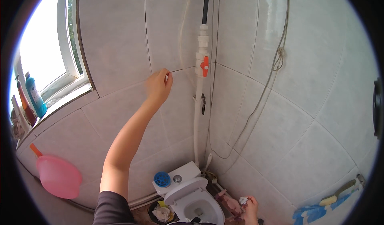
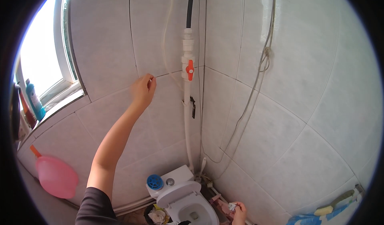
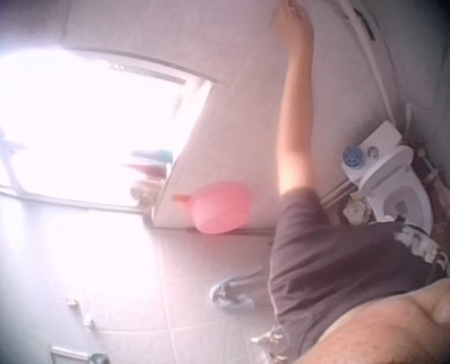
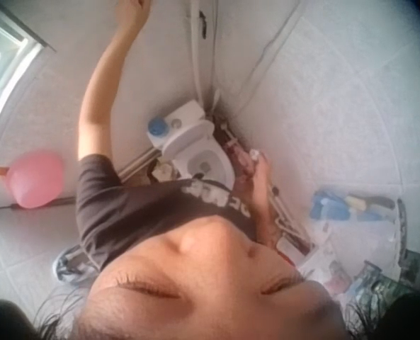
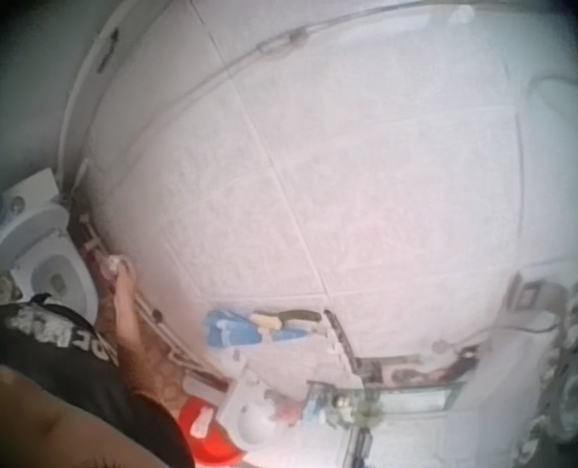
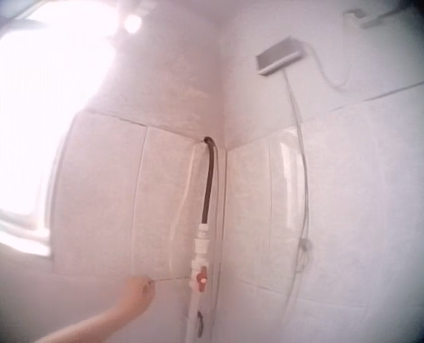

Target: The person wipes down bathroom tiles, a windowsill, and a water pipe using a cloth and a wet wipe.

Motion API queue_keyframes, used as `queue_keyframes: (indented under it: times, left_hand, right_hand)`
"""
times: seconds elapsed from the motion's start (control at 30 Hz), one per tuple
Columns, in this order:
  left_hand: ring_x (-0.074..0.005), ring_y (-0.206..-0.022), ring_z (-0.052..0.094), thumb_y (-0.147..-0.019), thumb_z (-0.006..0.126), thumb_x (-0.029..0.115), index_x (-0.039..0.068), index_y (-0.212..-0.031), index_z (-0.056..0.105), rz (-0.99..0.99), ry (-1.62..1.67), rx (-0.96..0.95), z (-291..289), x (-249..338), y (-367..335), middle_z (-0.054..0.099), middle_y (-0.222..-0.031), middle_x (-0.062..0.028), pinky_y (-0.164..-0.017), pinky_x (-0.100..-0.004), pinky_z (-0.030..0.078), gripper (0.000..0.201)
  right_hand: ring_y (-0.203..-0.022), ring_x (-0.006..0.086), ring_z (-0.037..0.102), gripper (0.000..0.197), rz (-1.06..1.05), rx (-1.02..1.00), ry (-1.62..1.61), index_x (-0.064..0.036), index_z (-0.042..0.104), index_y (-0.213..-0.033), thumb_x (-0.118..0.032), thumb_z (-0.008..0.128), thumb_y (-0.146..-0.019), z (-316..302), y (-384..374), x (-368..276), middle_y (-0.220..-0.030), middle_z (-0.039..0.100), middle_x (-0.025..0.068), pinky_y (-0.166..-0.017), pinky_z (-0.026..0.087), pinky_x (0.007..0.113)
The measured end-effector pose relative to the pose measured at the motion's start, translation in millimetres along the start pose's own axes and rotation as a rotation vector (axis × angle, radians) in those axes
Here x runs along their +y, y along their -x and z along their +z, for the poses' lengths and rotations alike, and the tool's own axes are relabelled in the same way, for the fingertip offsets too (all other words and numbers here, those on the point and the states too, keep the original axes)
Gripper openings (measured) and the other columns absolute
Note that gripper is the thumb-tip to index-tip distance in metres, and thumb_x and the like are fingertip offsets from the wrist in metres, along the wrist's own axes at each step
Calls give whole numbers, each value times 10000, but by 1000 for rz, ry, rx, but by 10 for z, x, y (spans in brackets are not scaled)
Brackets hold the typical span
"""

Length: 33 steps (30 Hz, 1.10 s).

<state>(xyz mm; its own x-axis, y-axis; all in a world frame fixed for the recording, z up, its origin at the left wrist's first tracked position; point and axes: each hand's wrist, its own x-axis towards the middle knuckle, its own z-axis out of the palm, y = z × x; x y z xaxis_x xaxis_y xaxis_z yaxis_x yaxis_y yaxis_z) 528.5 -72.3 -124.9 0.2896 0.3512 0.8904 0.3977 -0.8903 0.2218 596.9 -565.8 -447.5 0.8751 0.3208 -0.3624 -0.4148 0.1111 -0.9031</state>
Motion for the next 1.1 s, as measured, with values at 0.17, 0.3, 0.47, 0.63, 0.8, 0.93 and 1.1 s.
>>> queue_keyframes:
  times: [0.17,0.3,0.47,0.63,0.8,0.93,1.1]
  left_hand:
    - [-237,-670,543,-851,608,103,66,-827,576,333,-76,164,-293,-400,144,584,-725,-51,-585,-392,397,55]
    - [-252,-902,545,-828,613,94,85,-930,574,397,-337,192,-690,-667,73,595,-965,-59,-763,-402,405,110]
    - [-259,-1171,497,-832,607,110,85,-1054,571,430,-527,296,-843,-817,-21,545,-1251,-81,-963,-419,379,227]
    - [-262,-1295,428,-860,584,157,70,-1120,547,418,-607,172,-815,-807,-12,494,-1349,-98,-1065,-437,335,277]
    - [-259,-1287,438,-868,574,167,69,-1107,552,430,-631,180,-819,-833,10,491,-1356,-96,-1055,-428,348,259]
    - [-253,-1280,448,-869,568,167,75,-1096,557,428,-648,183,-810,-820,1,494,-1357,-92,-1057,-428,348,244]
    - [-251,-1277,450,-866,565,163,82,-1094,558,434,-670,198,-801,-831,4,495,-1357,-89,-1052,-429,356,241]
  right_hand:
    - [-677,126,585,182,-64,-98,134,-3,629,-947,15,462,-878,278,-172,-128,-851,655,63,-568,460,238]
    - [-775,120,605,192,-73,-260,179,23,659,-1020,14,539,-871,876,-223,-375,-896,664,64,-717,477,229]
    - [-946,130,601,236,-198,-499,184,37,653,-1087,19,594,-859,1652,-433,-622,-1011,635,65,-840,476,245]
    - [-980,134,585,256,-658,-737,405,46,644,-1097,62,610,-844,2765,-441,-1350,-1126,560,75,-816,505,252]
    - [-773,174,636,181,-1407,-557,307,-2,655,-998,43,634,-825,4119,-332,-2665,-999,618,92,-705,535,272]
    - [-802,216,592,121,-1893,-199,140,-54,665,-896,-12,678,-783,4952,-342,-3692,-876,660,48,-711,482,330]
    - [-851,227,578,105,-2052,-37,165,-73,657,-827,-9,674,-746,5407,-605,-3971,-869,665,29,-742,460,343]
